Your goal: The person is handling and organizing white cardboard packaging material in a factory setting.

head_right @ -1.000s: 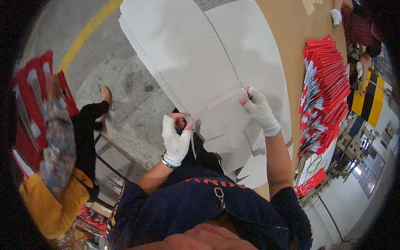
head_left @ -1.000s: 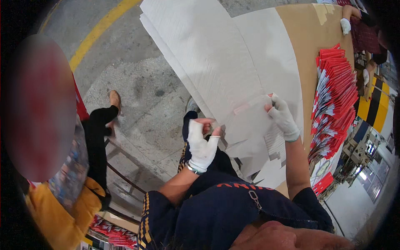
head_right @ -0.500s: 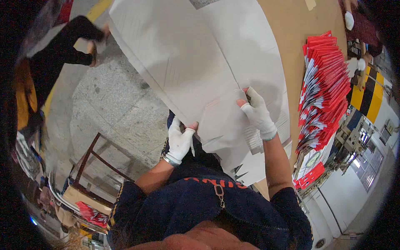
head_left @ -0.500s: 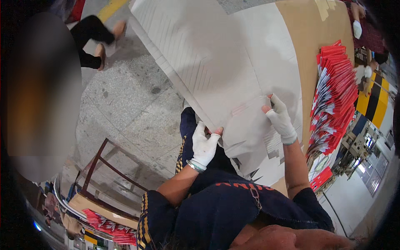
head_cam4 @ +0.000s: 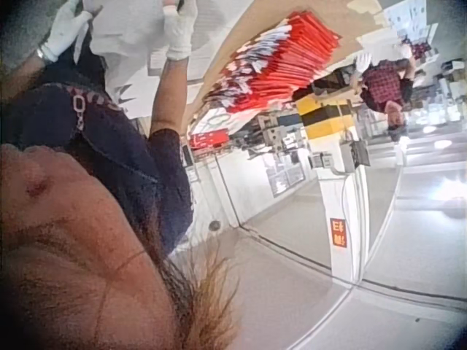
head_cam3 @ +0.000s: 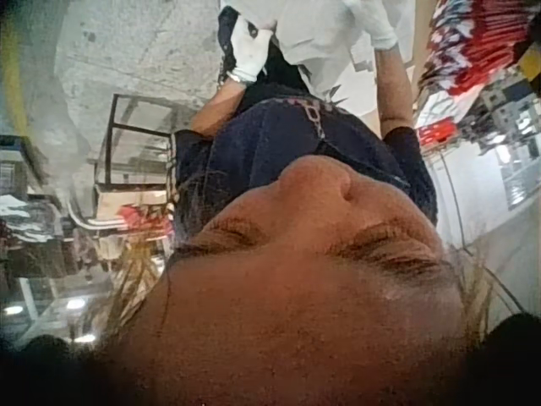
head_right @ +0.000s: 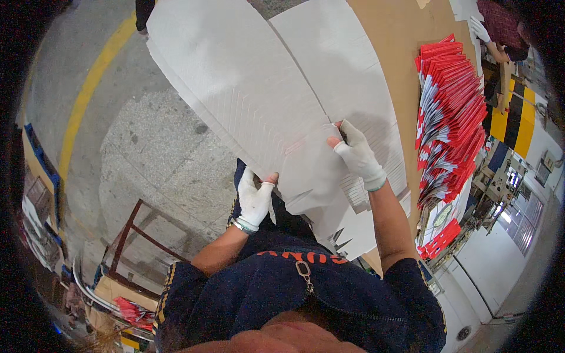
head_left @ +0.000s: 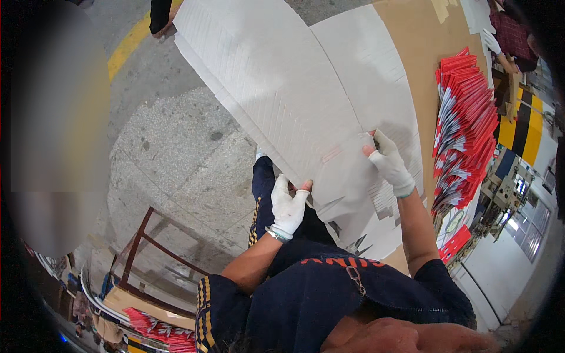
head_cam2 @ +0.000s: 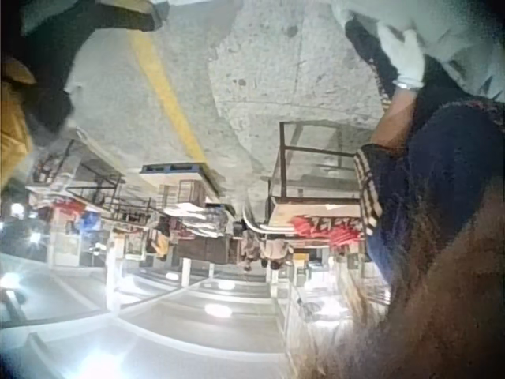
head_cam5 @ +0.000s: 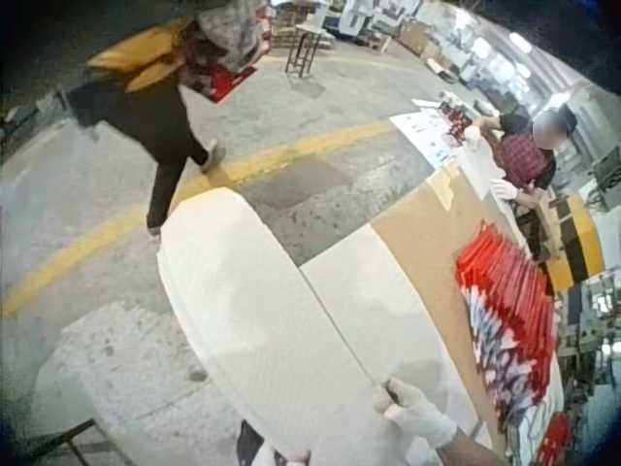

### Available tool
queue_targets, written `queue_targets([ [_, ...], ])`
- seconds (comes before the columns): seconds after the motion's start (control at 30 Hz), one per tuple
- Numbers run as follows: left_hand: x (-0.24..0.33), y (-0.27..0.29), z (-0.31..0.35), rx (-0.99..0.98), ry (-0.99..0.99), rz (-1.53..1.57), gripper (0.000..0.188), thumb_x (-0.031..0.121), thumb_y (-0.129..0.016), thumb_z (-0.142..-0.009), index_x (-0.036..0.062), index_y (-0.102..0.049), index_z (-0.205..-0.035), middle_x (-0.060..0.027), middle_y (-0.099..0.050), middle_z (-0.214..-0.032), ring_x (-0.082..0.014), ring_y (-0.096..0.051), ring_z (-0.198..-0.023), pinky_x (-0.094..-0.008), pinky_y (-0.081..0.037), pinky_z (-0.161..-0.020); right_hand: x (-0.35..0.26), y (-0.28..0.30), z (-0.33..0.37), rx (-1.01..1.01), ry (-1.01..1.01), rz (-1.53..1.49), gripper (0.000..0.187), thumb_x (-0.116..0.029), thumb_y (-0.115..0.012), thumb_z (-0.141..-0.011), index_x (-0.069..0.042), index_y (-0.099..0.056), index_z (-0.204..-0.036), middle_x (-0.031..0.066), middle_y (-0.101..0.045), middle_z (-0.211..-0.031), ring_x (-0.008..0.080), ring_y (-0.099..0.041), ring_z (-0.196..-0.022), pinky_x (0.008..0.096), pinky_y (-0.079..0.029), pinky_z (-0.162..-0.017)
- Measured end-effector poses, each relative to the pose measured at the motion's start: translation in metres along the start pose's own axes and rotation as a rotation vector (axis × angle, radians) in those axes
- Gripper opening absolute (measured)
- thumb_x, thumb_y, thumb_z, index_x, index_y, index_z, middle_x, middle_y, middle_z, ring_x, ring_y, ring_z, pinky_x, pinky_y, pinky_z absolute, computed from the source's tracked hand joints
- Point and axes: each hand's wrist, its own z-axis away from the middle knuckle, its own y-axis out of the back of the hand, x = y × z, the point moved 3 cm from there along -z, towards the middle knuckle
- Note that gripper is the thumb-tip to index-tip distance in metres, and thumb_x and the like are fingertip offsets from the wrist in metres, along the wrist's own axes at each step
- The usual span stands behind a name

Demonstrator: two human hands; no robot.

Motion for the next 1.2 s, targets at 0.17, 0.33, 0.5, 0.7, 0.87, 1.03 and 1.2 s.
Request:
queue_targets([
  [0.17, 0.02, 0.003, 0.002, 0.028, 0.027, -0.054, 0.043, 0.013, -0.074, -0.07, -0.0015, -0.049, -0.103, -0.01, -0.053, -0.082, -0.0183, -0.05, -0.068, -0.0308, -0.042, -0.061, 0.005, -0.001, -0.001, -0.018, -0.011, -0.047, 0.02, -0.009, -0.056, -0.083, 0.0, -0.052, -0.101, -0.0009, -0.051, -0.084, 0.0074, -0.044, -0.078, 0.0222, -0.039, -0.071],
  [0.33, 0.068, 0.03, 0.009, 0.191, -0.202, -0.426, 0.061, 0.009, -0.071, -0.07, 0.0005, -0.041, -0.123, -0.0165, -0.049, -0.105, -0.0272, -0.048, -0.098, -0.0388, -0.04, -0.085, 0.009, -0.013, 0.002, 0.16, 0.002, -0.026, 0.017, -0.008, -0.054, -0.084, 0.0, -0.053, -0.099, -0.0019, -0.05, -0.084, 0.0062, -0.043, -0.076, 0.0214, -0.039, -0.068],
  [0.5, 0.108, 0.004, 0.007, -0.31, -0.556, -0.415, 0.052, 0.011, -0.069, -0.072, 0.0004, -0.048, -0.118, -0.0182, -0.049, -0.11, -0.0346, -0.049, -0.1, -0.0397, -0.041, -0.085, 0.027, -0.023, 0.006, 0.479, 0.167, -0.216, 0.017, -0.013, -0.051, -0.087, 0.0, -0.058, -0.094, -0.0023, -0.052, -0.079, 0.0073, -0.046, -0.074, 0.0236, -0.04, -0.065],
  [0.7, 0.106, -0.032, -0.009, -0.549, -0.358, -0.305, 0.057, 0.007, -0.065, -0.075, -0.0028, -0.041, -0.126, -0.0181, -0.053, -0.111, -0.0277, -0.053, -0.101, -0.034, -0.041, -0.088, 0.039, -0.028, 0.0, 0.578, 0.209, -0.289, 0.03, -0.028, -0.05, -0.09, 0.0, -0.061, -0.086, 0.0046, -0.055, -0.07, 0.0135, -0.051, -0.07, 0.0311, -0.042, -0.064],
  [0.87, 0.078, -0.044, -0.021, -0.728, 0.13, -0.005, 0.045, 0.009, -0.058, -0.083, -0.0025, -0.045, -0.124, -0.0067, -0.057, -0.107, -0.0125, -0.052, -0.093, -0.0257, -0.041, -0.082, 0.021, -0.018, 0.005, 0.55, 0.338, -0.199, 0.033, -0.033, -0.05, -0.088, -0.002, -0.059, -0.081, 0.0161, -0.057, -0.069, 0.0263, -0.057, -0.067, 0.0352, -0.043, -0.064],
  [1.03, 0.065, -0.041, -0.031, -0.673, 0.187, 0.081, 0.03, 0.012, -0.056, -0.085, -0.0017, -0.055, -0.112, -0.0051, -0.06, -0.1, -0.0115, -0.055, -0.088, -0.0259, -0.045, -0.077, 0.012, -0.008, 0.023, 0.533, 0.352, -0.079, 0.028, -0.028, -0.053, -0.087, -0.001, -0.06, -0.094, 0.0163, -0.061, -0.082, 0.0306, -0.06, -0.082, 0.0367, -0.046, -0.072],
  [1.2, 0.066, -0.03, -0.033, -0.615, 0.114, 0.051, 0.021, 0.012, -0.057, -0.085, -0.0007, -0.059, -0.101, -0.004, -0.061, -0.093, -0.0117, -0.057, -0.081, -0.0252, -0.047, -0.07, 0.055, 0.02, 0.13, 0.691, 0.487, 0.231, 0.046, -0.027, -0.058, -0.082, -0.005, -0.049, -0.121, 0.018, -0.052, -0.115, 0.0341, -0.051, -0.107, 0.0399, -0.041, -0.092],
])
